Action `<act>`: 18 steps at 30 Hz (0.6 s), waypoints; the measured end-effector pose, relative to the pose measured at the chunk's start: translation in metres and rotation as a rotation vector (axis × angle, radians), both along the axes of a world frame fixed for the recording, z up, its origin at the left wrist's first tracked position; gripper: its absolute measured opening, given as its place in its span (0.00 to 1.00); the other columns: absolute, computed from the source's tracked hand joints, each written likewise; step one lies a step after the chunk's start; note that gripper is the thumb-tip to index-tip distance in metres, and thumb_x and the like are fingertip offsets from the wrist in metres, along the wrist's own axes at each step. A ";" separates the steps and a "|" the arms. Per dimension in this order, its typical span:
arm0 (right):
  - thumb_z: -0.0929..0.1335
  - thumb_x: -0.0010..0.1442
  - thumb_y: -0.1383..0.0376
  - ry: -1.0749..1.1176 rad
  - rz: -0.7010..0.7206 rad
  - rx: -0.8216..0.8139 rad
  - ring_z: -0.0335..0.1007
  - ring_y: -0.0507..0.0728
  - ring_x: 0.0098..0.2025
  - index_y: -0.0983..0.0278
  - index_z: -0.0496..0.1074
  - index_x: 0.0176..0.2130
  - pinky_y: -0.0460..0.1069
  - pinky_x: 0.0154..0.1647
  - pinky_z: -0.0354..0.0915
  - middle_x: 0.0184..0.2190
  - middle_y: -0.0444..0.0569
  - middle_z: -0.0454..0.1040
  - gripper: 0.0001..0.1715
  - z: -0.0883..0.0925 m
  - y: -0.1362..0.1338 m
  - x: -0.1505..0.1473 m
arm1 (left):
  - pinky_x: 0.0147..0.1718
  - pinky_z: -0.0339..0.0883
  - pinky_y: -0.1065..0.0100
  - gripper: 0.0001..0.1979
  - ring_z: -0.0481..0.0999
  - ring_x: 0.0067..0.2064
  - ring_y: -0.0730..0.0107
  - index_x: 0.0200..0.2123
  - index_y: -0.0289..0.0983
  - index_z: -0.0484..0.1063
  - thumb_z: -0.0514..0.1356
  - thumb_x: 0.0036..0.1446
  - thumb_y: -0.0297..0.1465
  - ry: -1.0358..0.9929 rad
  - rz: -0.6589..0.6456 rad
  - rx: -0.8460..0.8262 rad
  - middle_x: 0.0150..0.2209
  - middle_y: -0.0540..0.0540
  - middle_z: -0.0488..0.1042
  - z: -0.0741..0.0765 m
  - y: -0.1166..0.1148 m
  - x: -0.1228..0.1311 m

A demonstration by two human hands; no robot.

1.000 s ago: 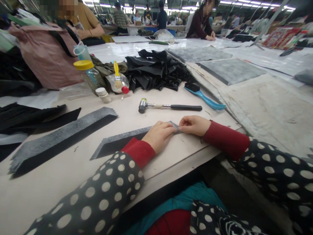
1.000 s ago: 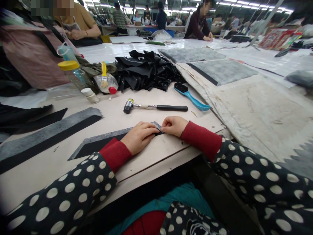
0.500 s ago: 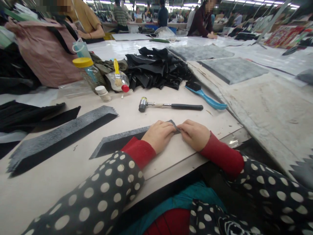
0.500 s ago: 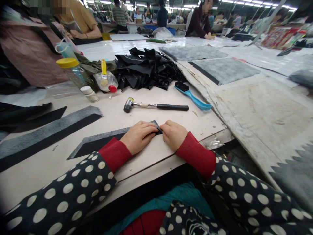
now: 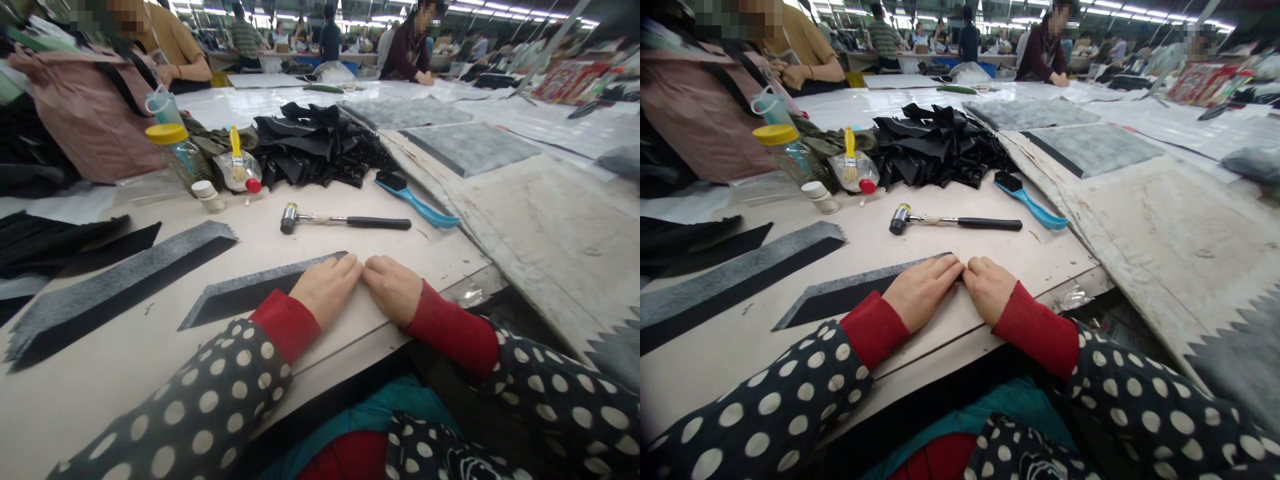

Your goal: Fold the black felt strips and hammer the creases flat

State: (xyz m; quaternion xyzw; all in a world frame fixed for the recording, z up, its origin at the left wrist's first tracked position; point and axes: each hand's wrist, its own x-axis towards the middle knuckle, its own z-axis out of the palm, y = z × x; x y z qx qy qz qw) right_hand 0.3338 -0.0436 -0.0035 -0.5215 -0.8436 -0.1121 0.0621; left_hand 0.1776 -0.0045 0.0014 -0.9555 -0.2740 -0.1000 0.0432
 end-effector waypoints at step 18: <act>0.60 0.54 0.74 0.022 -0.019 0.084 0.59 0.58 0.31 0.71 0.70 0.36 0.51 0.32 0.59 0.29 0.53 0.67 0.13 -0.002 -0.008 0.001 | 0.37 0.66 0.65 0.15 0.64 0.45 0.60 0.46 0.28 0.65 0.45 0.58 0.23 0.187 0.047 -0.055 0.47 0.38 0.66 0.013 -0.005 0.013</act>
